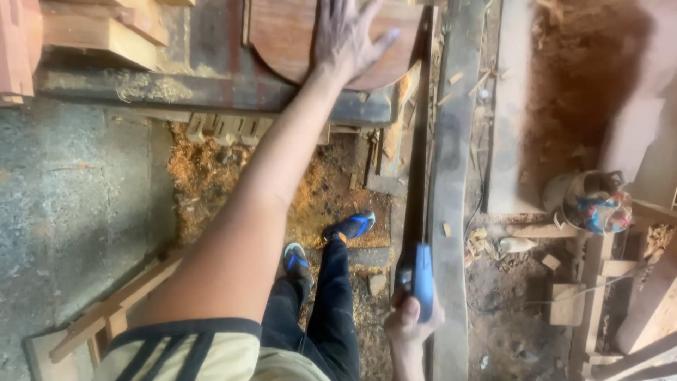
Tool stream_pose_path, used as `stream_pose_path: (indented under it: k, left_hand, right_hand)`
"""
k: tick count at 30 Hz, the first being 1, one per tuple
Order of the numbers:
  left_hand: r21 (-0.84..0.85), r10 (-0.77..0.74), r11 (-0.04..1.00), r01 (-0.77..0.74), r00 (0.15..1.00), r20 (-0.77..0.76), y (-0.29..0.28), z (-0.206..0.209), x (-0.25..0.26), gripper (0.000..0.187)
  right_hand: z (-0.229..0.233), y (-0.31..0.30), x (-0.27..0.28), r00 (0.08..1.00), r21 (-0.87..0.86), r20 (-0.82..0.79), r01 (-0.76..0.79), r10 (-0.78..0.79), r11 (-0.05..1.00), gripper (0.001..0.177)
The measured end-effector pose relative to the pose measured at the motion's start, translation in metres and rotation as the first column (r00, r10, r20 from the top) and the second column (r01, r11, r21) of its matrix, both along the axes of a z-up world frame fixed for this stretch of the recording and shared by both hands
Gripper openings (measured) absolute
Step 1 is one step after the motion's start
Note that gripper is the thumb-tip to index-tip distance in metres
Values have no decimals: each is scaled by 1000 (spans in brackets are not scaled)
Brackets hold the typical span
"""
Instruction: Sawing a piece of wood with a hand saw
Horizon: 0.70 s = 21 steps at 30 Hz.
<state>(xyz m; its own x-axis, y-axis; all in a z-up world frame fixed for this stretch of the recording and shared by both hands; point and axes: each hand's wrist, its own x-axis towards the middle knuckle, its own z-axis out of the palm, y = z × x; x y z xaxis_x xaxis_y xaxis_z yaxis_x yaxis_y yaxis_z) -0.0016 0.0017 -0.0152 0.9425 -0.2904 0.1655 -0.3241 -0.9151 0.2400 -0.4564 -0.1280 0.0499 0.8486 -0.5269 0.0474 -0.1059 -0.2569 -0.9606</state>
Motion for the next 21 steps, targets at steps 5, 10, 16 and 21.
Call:
stream_pose_path:
  k: [5, 10, 16, 21]
  left_hand:
    - [9, -25, 1000, 26, 999, -25, 0, -4, 3, 83]
    - [22, -44, 999, 45, 999, -21, 2, 6, 1, 66]
    - [-99, -9, 995, 9, 1000, 2, 0, 5, 6, 69]
    - [-13, -47, 999, 50, 986, 162, 4, -13, 11, 73]
  right_hand:
    - [0, -6, 88, 1000, -41, -7, 25, -25, 999, 45]
    - [23, -15, 245, 999, -166, 50, 22, -14, 986, 53]
    - [16, 5, 98, 991, 27, -77, 107, -105, 994, 34]
    - [-13, -5, 2, 991, 5, -76, 109, -109, 994, 49]
